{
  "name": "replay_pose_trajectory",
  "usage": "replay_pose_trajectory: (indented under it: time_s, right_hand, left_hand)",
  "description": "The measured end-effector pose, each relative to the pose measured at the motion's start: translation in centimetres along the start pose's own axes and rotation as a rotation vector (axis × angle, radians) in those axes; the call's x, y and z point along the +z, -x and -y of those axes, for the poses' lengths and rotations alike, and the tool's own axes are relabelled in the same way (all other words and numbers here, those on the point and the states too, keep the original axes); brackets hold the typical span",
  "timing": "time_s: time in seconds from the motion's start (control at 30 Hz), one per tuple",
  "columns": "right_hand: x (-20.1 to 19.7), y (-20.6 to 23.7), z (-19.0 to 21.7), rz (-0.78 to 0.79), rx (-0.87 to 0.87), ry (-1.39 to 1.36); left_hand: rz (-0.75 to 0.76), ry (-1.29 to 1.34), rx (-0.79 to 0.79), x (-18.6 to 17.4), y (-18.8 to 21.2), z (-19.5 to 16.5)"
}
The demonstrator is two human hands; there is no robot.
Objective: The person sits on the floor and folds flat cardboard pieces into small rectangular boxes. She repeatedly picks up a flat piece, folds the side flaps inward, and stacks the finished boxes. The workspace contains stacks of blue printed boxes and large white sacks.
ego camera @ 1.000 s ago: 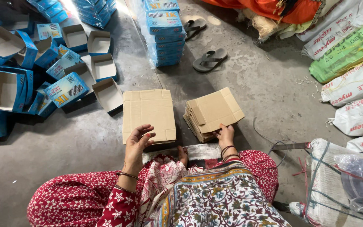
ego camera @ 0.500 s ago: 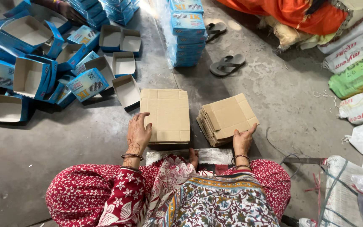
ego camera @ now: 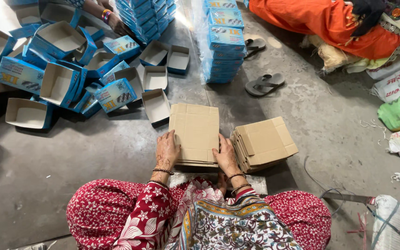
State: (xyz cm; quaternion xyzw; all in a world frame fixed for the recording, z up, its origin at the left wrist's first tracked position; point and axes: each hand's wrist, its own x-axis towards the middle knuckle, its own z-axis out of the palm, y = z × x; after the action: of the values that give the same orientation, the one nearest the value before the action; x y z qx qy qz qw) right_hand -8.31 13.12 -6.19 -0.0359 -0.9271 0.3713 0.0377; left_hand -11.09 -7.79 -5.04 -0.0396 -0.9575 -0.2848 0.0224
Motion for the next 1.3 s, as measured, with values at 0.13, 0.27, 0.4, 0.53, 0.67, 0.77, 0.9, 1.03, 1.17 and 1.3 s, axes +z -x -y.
replay_pose_trajectory:
  time_s: [0.13,0.27,0.4,0.53,0.67,0.77,0.9,1.03,1.17,1.3]
  right_hand:
    - [-0.5,0.1,-0.1,0.094,0.143,0.001]
    - [-0.5,0.4,0.2,0.096,0.085,0.1]
    - [-0.3,0.6,0.0,0.134,0.073,0.147]
    - [-0.2,0.6,-0.5,0.059,-0.018,0.108]
    - [-0.3,0.5,-0.8,0.1,0.186,-0.063]
    - [-0.2,0.7,-0.7,0.064,0.173,-0.101]
    - [-0.1,1.1,-0.3,-0.007,0.027,-0.033]
    - [-0.2,1.1,-0.1,0.001,-0.014,-0.074]
    - [-0.4,1.0,0.1,0.052,0.145,-0.157]
    - [-0.5,1.0,-0.1,0.033,0.156,-0.227]
  left_hand:
    - [-0.059,0.096,-0.024,0.1,-0.3,-0.2]
    - [0.007,-0.009,-0.033,0.5,-0.3,-1.0]
    - [0.026,-0.032,-0.023,0.7,0.3,-1.9]
    - [0.072,0.059,-0.124,0.1,-0.1,-2.1]
    - [0.072,0.109,-0.176,-0.5,-0.7,-1.8]
    - [0.034,0.06,-0.211,-0.6,-0.5,-1.9]
    - [-0.002,0.018,-0.186,-0.6,-0.2,-1.9]
    - [-0.018,0.115,-0.185,-0.7,-0.5,-1.7]
    - [-0.04,0.21,-0.226,-0.7,-0.7,-1.5]
    - [0.005,0.318,-0.282,-0.8,-0.8,-1.2]
